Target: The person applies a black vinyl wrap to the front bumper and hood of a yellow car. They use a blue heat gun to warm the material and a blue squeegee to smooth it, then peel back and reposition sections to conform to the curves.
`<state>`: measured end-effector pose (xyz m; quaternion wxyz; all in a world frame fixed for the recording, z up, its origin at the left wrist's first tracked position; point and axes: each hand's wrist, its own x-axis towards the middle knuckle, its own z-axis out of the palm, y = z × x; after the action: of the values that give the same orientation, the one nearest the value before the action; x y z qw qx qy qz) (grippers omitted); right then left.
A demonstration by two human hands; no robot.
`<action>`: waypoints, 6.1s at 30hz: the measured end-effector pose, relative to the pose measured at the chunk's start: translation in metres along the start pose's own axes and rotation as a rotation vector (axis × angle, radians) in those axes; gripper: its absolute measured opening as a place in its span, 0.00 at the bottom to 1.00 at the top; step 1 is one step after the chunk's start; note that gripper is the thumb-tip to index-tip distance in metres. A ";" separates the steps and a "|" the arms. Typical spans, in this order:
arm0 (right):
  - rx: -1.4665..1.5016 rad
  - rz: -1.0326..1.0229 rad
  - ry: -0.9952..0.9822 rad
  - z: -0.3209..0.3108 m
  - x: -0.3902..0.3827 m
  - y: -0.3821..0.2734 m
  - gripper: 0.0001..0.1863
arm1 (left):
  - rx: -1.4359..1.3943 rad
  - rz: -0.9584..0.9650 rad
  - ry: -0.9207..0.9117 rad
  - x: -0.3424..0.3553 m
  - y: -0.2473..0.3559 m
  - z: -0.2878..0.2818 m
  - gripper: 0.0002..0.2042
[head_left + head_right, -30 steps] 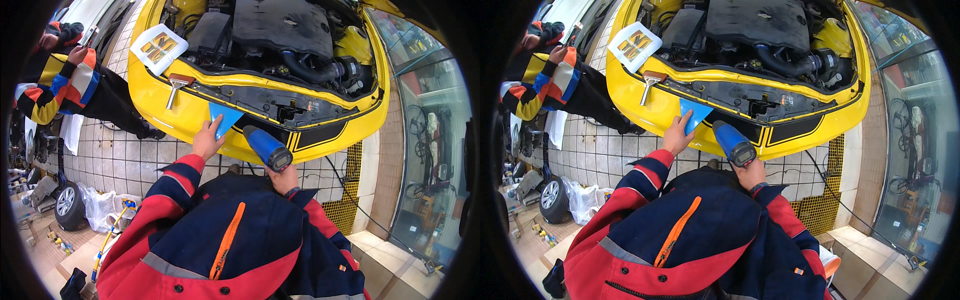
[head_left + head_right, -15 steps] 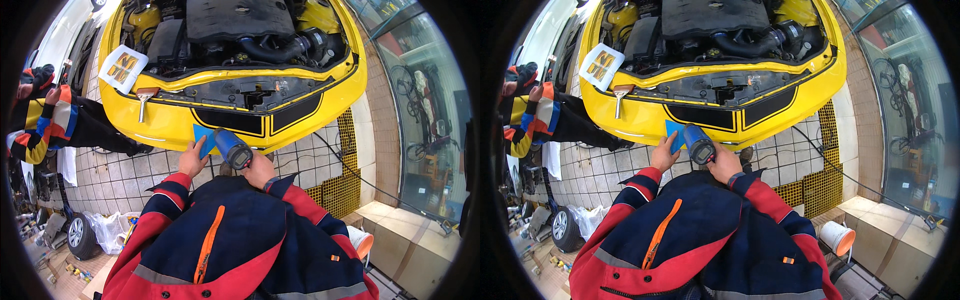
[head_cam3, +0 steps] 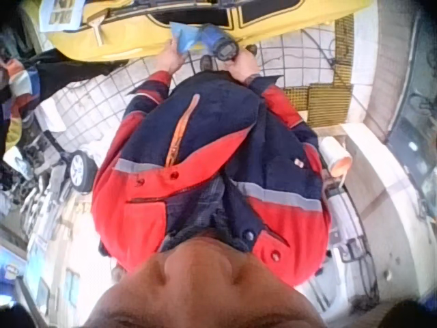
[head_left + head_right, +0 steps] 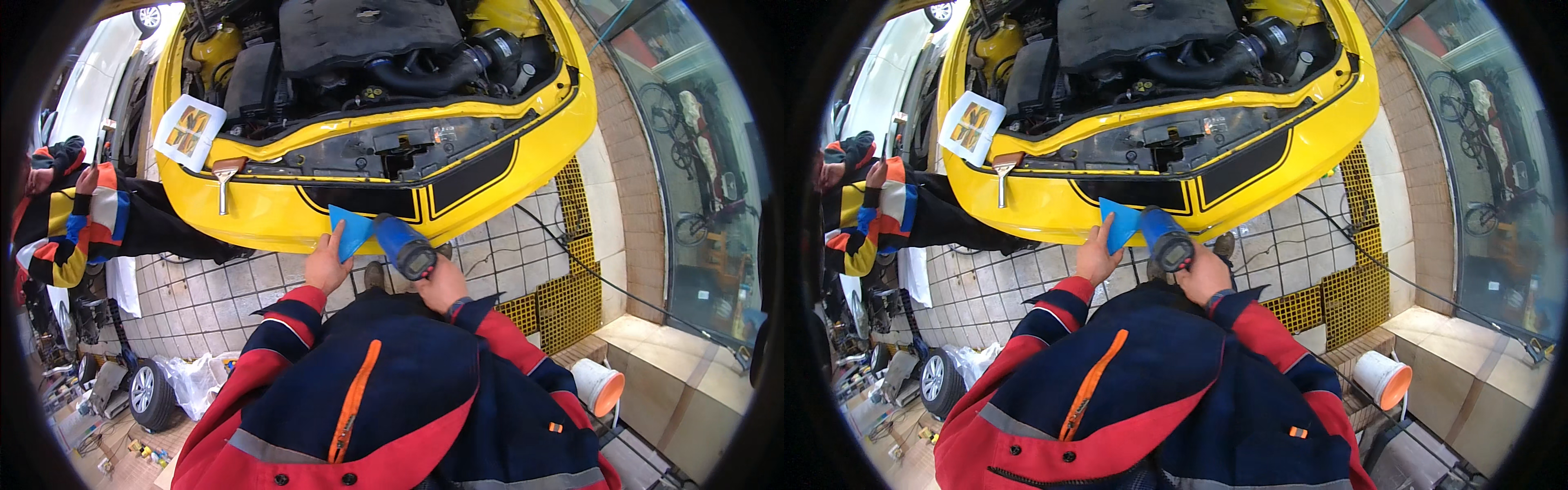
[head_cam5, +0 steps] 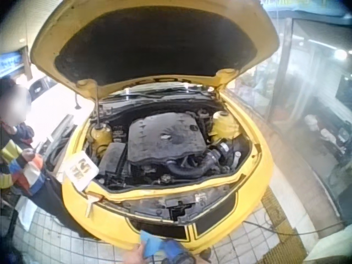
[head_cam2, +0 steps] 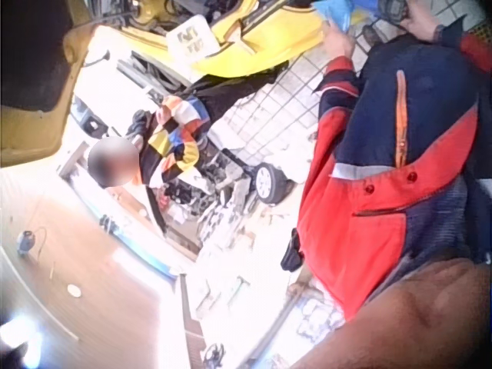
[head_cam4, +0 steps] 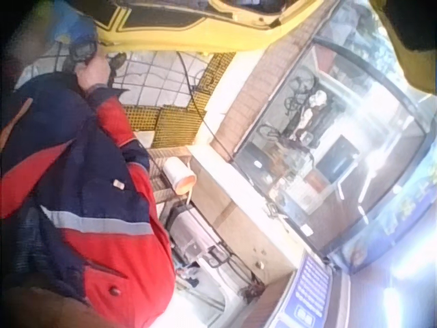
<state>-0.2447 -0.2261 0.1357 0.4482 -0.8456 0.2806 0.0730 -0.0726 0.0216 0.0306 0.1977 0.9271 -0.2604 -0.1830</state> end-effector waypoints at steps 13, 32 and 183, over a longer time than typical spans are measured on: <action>-0.011 0.030 0.033 -0.019 -0.001 0.026 0.19 | -0.046 -0.057 0.138 0.043 0.011 -0.033 0.44; 0.052 0.078 0.007 -0.038 0.001 0.028 0.19 | 0.542 0.376 -0.021 0.227 0.011 -0.114 0.37; 0.619 0.642 0.439 -0.103 -0.084 0.267 0.09 | 0.238 0.466 0.092 0.145 0.139 0.033 0.13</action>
<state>-0.4716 -0.3916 0.0357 0.5637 -0.5391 0.6230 -0.0595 -0.0286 -0.1774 0.0320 0.1356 0.8661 -0.4775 -0.0584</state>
